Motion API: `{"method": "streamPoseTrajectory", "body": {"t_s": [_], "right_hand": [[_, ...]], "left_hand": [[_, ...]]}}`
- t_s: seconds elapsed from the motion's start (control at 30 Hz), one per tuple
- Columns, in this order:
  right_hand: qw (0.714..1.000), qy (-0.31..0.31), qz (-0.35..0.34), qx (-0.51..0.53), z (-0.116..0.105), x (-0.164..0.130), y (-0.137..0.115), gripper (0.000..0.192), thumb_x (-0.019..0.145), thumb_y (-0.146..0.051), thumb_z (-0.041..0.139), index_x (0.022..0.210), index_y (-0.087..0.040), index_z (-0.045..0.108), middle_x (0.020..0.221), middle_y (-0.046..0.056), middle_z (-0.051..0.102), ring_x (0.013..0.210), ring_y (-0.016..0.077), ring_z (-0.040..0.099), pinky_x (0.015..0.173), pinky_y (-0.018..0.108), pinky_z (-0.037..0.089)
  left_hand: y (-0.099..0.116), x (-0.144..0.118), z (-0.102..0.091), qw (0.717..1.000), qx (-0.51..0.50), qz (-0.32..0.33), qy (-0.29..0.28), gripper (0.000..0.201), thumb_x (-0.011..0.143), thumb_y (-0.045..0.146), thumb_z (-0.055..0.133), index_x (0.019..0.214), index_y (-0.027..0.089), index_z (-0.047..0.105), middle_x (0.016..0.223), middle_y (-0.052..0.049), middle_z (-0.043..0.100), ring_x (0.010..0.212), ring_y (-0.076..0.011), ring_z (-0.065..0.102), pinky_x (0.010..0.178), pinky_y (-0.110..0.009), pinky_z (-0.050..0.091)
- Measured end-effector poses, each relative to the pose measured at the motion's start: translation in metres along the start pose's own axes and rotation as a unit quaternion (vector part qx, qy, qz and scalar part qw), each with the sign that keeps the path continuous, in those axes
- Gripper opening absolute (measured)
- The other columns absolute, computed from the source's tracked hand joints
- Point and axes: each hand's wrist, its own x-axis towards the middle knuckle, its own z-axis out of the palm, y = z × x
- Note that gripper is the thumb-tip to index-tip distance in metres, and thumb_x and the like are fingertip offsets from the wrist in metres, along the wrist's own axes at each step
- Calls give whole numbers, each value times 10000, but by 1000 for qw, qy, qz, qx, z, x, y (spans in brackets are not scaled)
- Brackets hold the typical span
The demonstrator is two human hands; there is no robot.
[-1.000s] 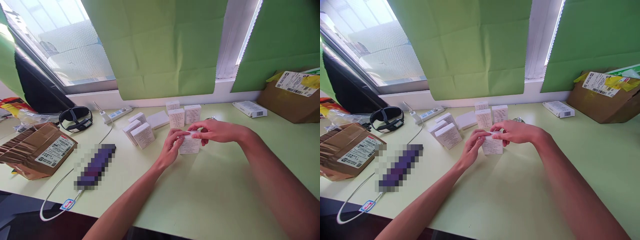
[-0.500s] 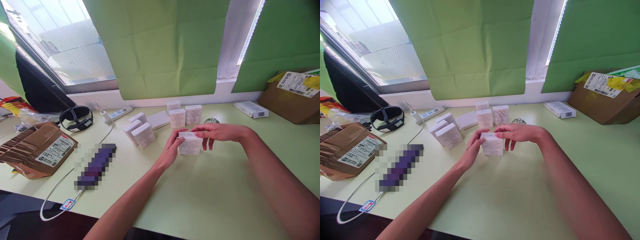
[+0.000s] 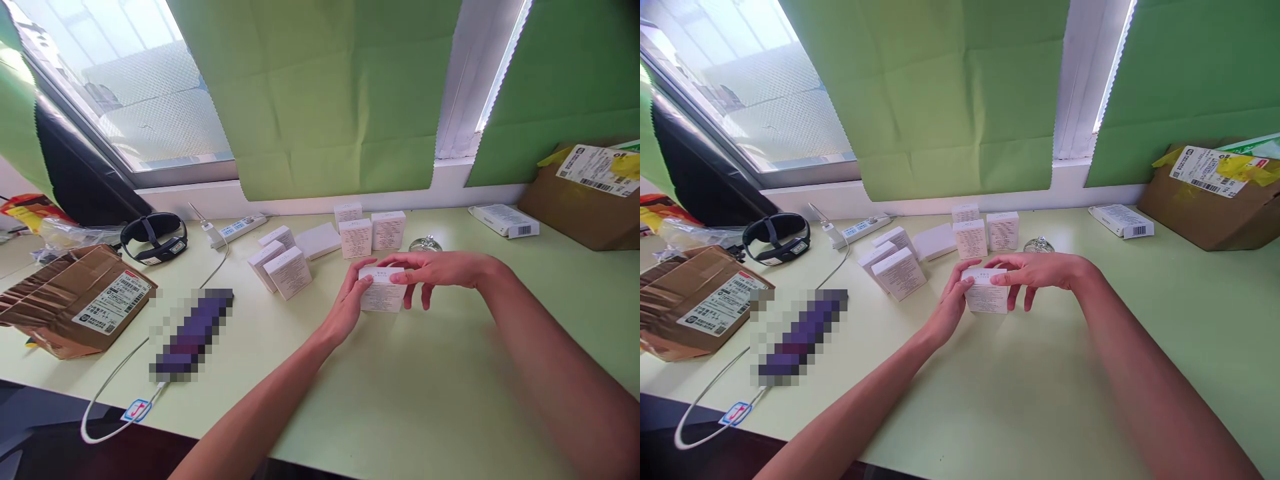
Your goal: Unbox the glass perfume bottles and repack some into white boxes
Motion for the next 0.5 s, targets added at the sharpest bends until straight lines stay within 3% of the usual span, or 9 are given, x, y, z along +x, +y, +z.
{"method": "streamPoseTrajectory", "body": {"t_s": [0.27, 0.4, 0.5], "right_hand": [[1000, -3, 15, -22, 2, -2, -4, 737, 824, -605, 589, 1461, -343, 328, 1295, 109, 536, 934, 232, 672, 661, 312, 569], [995, 66, 14, -75, -1, -5, -2, 685, 803, -609, 597, 1413, -365, 403, 1337, 91, 506, 738, 146, 611, 588, 281, 488], [988, 116, 18, -100, -1, -4, 0, 660, 809, -592, 585, 1411, -395, 399, 1208, 64, 580, 657, 117, 510, 614, 284, 448]], "left_hand": [[-10, 2, 4, 999, -20, 12, 25, 342, 940, 382, 370, 1260, 330, 480, 1089, -13, 599, 973, -210, 524, 779, -311, 432], [-5, 1, 3, 1000, -6, 7, 22, 402, 957, 428, 369, 1351, 364, 412, 1134, -12, 577, 1023, -212, 519, 881, -349, 421], [-1, 1, 2, 1000, -3, 13, 27, 420, 964, 470, 355, 1364, 352, 410, 1157, -21, 571, 1056, -215, 520, 939, -369, 408]]}}
